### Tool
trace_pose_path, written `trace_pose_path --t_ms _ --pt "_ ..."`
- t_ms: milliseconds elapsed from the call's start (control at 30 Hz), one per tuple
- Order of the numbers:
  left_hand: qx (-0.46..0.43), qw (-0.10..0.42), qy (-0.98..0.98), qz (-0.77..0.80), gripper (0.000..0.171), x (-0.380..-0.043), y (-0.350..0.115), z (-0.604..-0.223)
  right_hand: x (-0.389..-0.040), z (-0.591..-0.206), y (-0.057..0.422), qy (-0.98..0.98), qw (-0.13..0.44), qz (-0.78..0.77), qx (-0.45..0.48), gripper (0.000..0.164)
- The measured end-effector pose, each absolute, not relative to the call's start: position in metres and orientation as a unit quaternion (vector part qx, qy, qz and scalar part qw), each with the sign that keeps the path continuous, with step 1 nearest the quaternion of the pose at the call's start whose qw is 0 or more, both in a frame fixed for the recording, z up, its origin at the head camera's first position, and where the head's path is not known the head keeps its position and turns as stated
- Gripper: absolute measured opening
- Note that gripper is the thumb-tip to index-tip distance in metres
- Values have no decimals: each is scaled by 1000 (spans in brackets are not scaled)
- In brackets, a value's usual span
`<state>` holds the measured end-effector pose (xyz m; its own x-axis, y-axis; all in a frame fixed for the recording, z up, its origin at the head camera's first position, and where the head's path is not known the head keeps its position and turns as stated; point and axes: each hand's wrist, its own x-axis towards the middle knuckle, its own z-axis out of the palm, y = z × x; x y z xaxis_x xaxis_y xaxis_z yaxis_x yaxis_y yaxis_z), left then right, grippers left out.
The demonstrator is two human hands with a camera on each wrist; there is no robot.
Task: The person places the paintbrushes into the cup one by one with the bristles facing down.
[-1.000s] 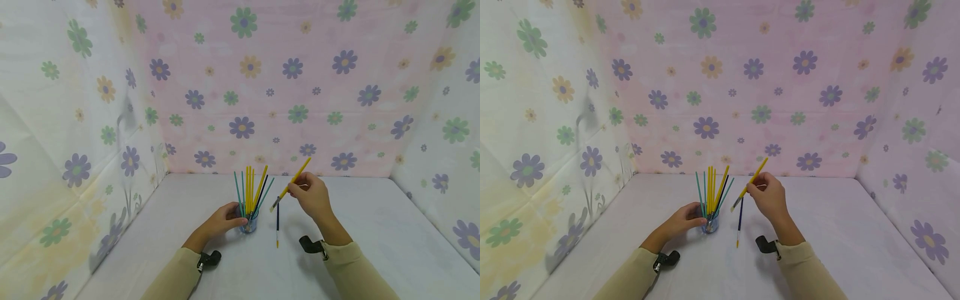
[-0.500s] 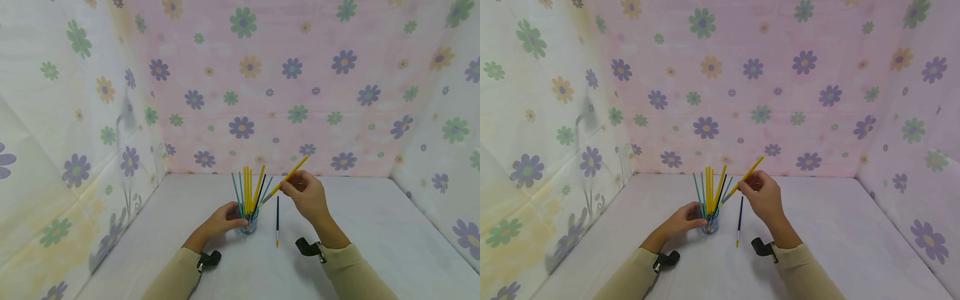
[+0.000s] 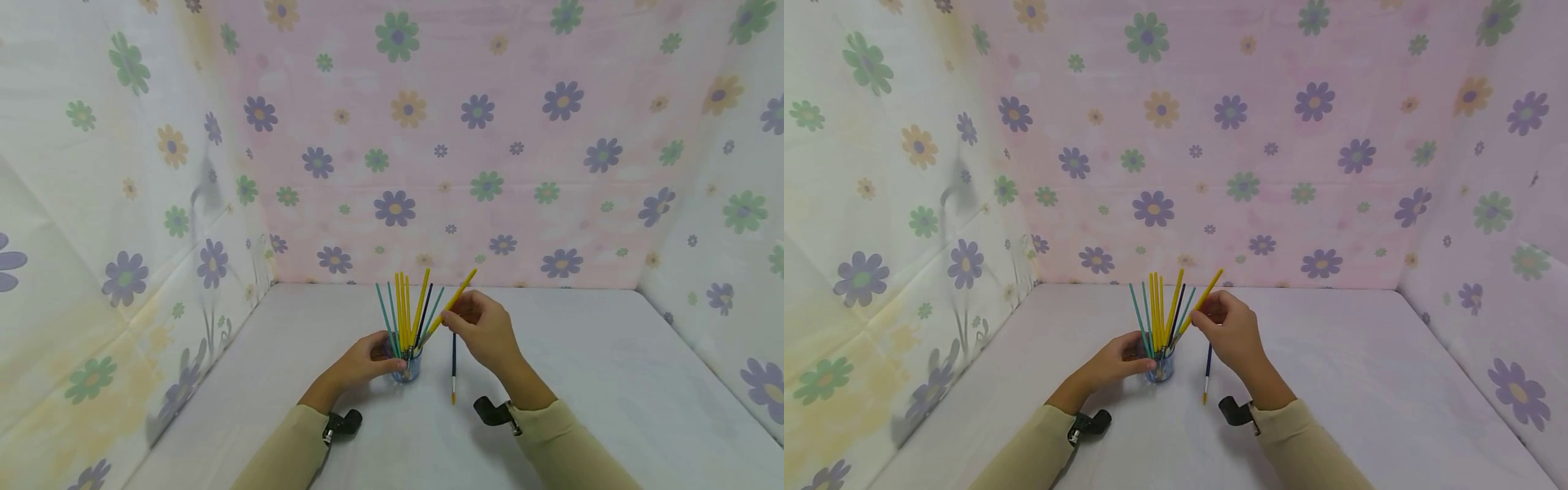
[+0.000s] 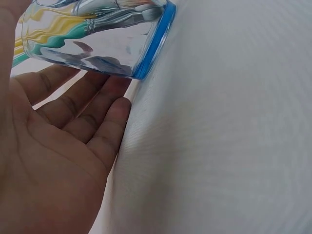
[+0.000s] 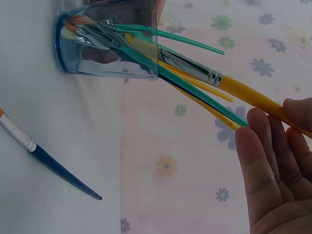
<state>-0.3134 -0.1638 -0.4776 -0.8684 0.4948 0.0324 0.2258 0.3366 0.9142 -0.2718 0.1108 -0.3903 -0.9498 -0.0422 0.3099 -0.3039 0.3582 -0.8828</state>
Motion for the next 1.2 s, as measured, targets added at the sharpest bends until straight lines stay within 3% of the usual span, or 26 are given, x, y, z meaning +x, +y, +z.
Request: trace_pose_path --t_ms 533,1200 --pt "209 116 830 504 69 -314 -166 -474 -275 -405 98 -828 81 547 94 21" --pt "221 114 827 505 59 -313 -167 -473 -274 -418 88 -840 42 531 104 20"
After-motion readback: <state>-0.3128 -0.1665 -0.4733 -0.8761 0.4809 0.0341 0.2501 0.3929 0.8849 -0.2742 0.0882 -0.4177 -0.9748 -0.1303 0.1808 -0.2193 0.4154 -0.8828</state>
